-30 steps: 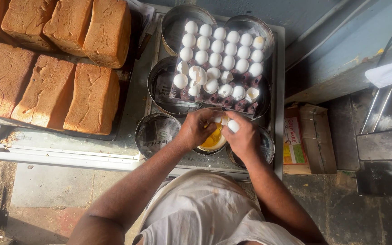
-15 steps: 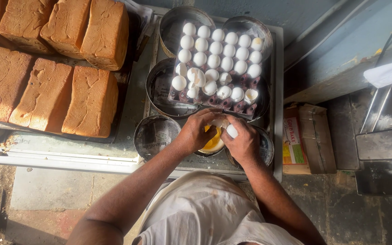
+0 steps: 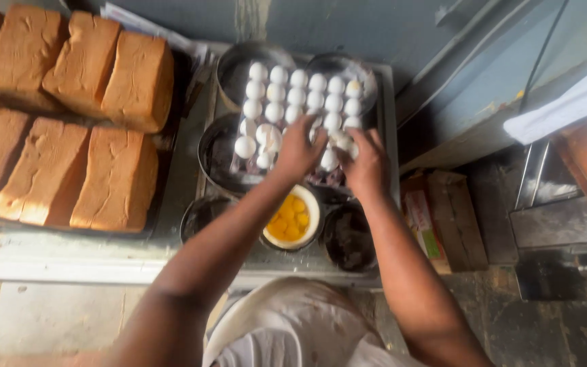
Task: The recorder is cracking a large number of eggs from a tray into a small white bowl and periodically emptying the bowl into a larger container.
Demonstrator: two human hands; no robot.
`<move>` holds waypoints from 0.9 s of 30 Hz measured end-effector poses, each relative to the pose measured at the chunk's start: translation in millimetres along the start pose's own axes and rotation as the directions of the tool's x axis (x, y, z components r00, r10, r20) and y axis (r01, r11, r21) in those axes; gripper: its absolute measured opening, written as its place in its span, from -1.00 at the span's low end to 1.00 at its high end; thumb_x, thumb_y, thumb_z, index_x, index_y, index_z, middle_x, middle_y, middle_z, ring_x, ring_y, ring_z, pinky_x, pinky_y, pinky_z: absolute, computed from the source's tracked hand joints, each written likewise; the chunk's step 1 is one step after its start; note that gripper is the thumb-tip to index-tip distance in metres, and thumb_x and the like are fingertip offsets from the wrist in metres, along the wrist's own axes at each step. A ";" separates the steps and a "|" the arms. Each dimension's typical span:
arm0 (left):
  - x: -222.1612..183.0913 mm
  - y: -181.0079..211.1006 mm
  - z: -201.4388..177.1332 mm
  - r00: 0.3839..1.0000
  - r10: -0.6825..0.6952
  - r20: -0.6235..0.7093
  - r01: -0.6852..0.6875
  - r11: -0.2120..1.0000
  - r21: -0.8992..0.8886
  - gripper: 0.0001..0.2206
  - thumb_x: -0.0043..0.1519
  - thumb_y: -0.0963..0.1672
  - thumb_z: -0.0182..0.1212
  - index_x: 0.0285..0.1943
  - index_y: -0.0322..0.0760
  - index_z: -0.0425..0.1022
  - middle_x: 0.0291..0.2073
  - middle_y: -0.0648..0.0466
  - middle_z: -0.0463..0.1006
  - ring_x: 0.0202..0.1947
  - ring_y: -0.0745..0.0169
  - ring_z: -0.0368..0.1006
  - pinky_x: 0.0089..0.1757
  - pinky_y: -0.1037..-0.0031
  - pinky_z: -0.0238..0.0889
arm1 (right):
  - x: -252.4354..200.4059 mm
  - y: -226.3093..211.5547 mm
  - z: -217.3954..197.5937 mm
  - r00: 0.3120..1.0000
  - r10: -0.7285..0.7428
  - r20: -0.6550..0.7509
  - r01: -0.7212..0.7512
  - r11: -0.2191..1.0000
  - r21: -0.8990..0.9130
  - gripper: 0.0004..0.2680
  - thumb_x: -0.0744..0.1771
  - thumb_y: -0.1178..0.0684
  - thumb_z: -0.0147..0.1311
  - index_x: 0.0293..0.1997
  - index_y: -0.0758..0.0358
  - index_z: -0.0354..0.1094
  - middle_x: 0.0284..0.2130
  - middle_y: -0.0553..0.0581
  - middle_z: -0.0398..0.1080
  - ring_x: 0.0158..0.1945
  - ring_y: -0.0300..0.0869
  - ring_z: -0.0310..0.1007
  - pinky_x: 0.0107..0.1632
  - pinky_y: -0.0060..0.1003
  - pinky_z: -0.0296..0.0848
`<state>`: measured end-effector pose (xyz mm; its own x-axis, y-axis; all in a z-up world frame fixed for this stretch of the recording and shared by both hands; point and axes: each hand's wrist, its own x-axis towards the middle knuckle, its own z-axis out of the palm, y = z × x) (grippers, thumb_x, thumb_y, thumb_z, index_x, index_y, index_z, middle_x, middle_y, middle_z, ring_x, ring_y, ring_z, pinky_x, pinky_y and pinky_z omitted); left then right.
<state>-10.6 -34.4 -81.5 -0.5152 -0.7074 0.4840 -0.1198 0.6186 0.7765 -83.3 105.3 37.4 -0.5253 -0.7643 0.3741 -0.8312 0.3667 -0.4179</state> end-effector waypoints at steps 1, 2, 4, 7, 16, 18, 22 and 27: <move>5.6 28.4 -18.7 1.000 0.013 -0.005 -0.013 1.000 0.001 -0.66 0.33 -0.08 0.28 0.23 -0.29 0.43 0.01 -0.14 0.62 0.01 -0.06 0.56 0.00 0.25 0.47 | 5.2 8.7 8.6 1.000 -0.005 -0.013 0.005 1.000 0.000 -0.68 0.25 0.13 0.33 0.11 0.23 0.44 -0.08 0.33 0.47 0.00 0.17 0.48 -0.04 0.01 0.48; -1.0 56.9 -37.3 0.943 -0.278 0.184 0.321 0.905 -0.278 -0.63 0.32 -0.09 0.19 0.29 -0.28 0.38 0.02 -0.07 0.61 -0.21 -0.01 0.50 -0.18 0.25 0.37 | 0.0 17.6 18.1 0.997 0.076 -0.002 -0.074 0.984 0.162 -0.71 0.29 0.09 0.31 0.12 0.19 0.42 -0.03 0.28 0.48 0.04 0.06 0.51 0.01 -0.06 0.51; -11.9 83.1 -51.9 0.772 -0.455 0.444 0.631 0.632 -0.449 -0.59 0.30 -0.11 0.10 0.35 -0.28 0.32 0.03 0.00 0.59 -0.42 0.03 0.43 -0.36 0.24 0.27 | -4.9 29.1 32.6 0.987 0.162 0.020 -0.160 0.936 0.314 -0.74 0.33 0.05 0.29 0.12 0.16 0.40 0.02 0.22 0.49 0.08 -0.04 0.53 0.06 -0.14 0.53; -20.8 70.9 -44.7 0.648 -0.524 0.552 0.689 0.096 -0.718 -0.63 0.37 -0.09 -0.01 0.36 -0.26 0.25 -0.03 0.01 0.52 -0.16 0.11 0.56 -0.16 0.34 0.57 | 8.0 44.1 50.7 0.897 0.299 0.325 -0.441 0.562 0.700 -0.74 0.43 -0.02 0.01 0.29 -0.01 0.39 0.23 0.04 0.29 0.24 -0.22 0.29 0.16 -0.25 0.36; -58.7 59.3 -91.1 0.731 -0.516 0.448 0.680 0.486 -0.549 -0.55 0.35 -0.15 -0.14 0.47 -0.22 0.18 -0.04 -0.27 0.52 -0.23 0.09 0.53 -0.20 0.34 0.49 | 63.7 101.8 76.0 0.923 0.356 0.143 -0.368 0.928 0.063 -0.69 0.30 -0.06 0.36 0.01 0.25 0.33 -0.17 0.32 0.52 -0.09 0.12 0.52 -0.10 -0.07 0.46; -64.5 57.5 -99.6 0.669 -0.570 0.477 0.742 0.557 -0.374 -0.53 0.33 -0.13 -0.12 0.47 -0.18 0.07 0.00 -0.19 0.51 -0.25 0.10 0.53 -0.29 0.33 0.50 | 63.9 132.5 99.6 0.941 0.332 0.063 -0.338 0.923 0.183 -0.67 0.25 -0.07 0.39 -0.07 0.23 0.32 -0.27 0.22 0.54 -0.21 -0.04 0.57 -0.16 -0.17 0.50; -77.5 56.6 -113.4 0.605 -0.634 0.481 0.785 0.578 -0.225 -0.53 0.38 -0.05 -0.09 0.45 -0.21 0.00 -0.04 -0.24 0.53 -0.21 0.11 0.60 -0.26 0.37 0.56 | 52.5 152.6 96.6 0.903 0.393 0.174 -0.393 0.591 0.704 -0.71 0.28 0.00 0.38 -0.01 0.20 0.35 -0.27 0.11 0.46 -0.28 -0.12 0.45 -0.26 -0.22 0.43; -79.7 73.2 -132.2 0.650 -0.586 0.483 0.748 0.606 -0.270 -0.62 0.37 0.01 0.02 0.30 -0.20 0.31 -0.02 -0.15 0.56 -0.14 0.09 0.62 -0.22 0.38 0.53 | 15.2 61.5 19.8 0.824 0.377 0.424 -0.408 -0.125 0.904 -0.72 0.32 0.05 0.07 0.17 0.13 0.34 -0.16 0.07 0.48 -0.28 -0.23 0.50 -0.17 -0.35 0.49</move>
<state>133.9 22.0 -9.9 -0.6749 -0.6571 -0.3357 -0.2286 -0.2464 0.9418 -138.8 105.7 1.0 -0.6683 -0.7164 -0.2004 0.4833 -0.2135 -0.8490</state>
